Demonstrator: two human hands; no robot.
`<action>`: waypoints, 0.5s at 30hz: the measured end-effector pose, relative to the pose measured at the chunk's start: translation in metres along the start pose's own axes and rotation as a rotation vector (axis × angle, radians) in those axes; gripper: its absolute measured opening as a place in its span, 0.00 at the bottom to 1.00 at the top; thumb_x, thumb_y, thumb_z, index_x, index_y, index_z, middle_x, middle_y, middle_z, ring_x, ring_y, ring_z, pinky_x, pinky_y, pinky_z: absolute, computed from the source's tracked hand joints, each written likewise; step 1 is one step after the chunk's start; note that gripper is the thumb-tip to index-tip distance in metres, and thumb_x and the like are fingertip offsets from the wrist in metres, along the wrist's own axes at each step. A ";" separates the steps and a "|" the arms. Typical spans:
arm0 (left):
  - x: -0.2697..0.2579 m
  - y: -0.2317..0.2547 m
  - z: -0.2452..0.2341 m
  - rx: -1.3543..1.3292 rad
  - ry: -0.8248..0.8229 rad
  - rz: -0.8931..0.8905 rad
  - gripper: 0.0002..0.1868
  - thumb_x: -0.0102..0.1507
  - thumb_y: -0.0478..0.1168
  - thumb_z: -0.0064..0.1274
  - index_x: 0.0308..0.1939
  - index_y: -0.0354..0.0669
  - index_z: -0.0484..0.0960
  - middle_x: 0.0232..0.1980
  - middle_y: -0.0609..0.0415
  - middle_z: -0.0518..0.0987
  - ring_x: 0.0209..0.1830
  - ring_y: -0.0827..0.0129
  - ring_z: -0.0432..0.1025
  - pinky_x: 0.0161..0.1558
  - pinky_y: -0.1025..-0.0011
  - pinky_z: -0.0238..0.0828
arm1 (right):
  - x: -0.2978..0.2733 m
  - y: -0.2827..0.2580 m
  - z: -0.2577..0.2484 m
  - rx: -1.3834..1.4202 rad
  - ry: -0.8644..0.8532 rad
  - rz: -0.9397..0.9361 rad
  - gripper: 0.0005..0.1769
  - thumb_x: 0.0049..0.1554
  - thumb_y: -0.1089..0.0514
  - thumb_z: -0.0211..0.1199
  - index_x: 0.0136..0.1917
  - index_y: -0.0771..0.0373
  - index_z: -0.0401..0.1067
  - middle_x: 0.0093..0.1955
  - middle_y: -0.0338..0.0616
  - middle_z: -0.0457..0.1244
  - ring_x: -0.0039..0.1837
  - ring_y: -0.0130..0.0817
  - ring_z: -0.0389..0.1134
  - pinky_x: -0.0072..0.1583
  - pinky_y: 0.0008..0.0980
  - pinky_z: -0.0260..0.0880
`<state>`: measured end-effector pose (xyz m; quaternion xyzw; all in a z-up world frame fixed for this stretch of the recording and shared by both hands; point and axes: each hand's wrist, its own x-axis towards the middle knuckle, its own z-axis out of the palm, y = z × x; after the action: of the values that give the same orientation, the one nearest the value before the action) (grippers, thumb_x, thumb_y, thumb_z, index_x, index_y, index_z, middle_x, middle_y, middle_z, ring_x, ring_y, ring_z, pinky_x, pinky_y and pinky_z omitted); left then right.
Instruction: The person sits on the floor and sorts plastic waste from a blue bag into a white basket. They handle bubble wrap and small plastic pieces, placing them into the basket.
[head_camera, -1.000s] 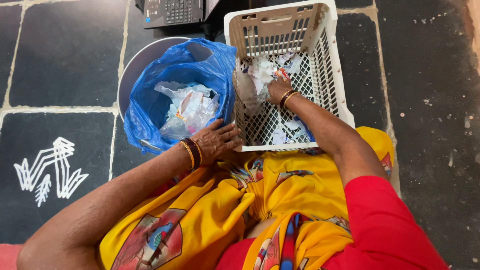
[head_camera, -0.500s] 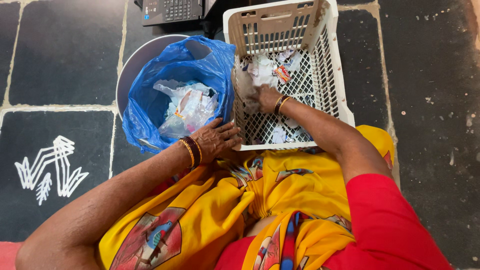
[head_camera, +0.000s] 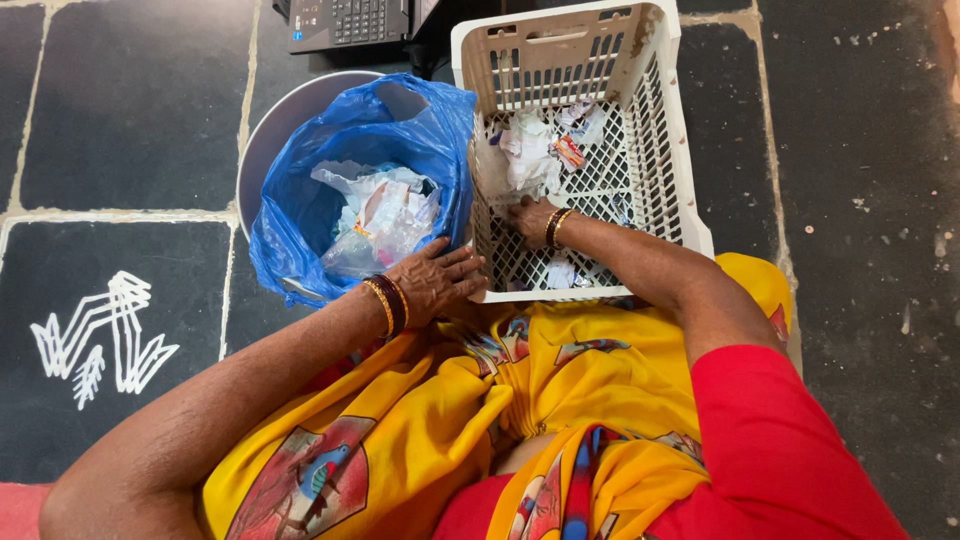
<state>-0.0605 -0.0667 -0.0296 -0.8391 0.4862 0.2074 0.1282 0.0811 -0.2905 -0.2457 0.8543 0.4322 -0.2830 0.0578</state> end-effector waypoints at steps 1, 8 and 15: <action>0.000 0.000 0.000 -0.006 0.000 -0.001 0.34 0.64 0.42 0.42 0.76 0.53 0.58 0.81 0.49 0.53 0.81 0.55 0.47 0.75 0.50 0.38 | 0.003 0.000 0.000 -0.003 0.026 -0.008 0.43 0.54 0.38 0.69 0.77 0.51 0.60 0.78 0.45 0.52 0.74 0.52 0.55 0.67 0.53 0.66; -0.001 0.001 -0.006 0.002 -0.054 -0.003 0.36 0.63 0.42 0.43 0.77 0.52 0.56 0.81 0.49 0.51 0.81 0.55 0.46 0.75 0.49 0.37 | 0.019 0.039 -0.029 0.280 0.485 0.095 0.08 0.62 0.65 0.61 0.55 0.61 0.75 0.55 0.51 0.69 0.51 0.40 0.72 0.53 0.34 0.76; 0.000 0.000 -0.014 -0.051 -0.004 -0.001 0.34 0.61 0.43 0.47 0.73 0.53 0.63 0.80 0.49 0.56 0.80 0.54 0.50 0.74 0.49 0.42 | -0.020 0.054 -0.079 0.186 1.347 -0.105 0.12 0.56 0.75 0.51 0.50 0.63 0.66 0.46 0.49 0.62 0.46 0.40 0.66 0.46 0.36 0.73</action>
<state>-0.0572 -0.0722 -0.0166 -0.8419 0.4803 0.2211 0.1077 0.1476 -0.3113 -0.1774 0.8234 0.3884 0.2723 -0.3114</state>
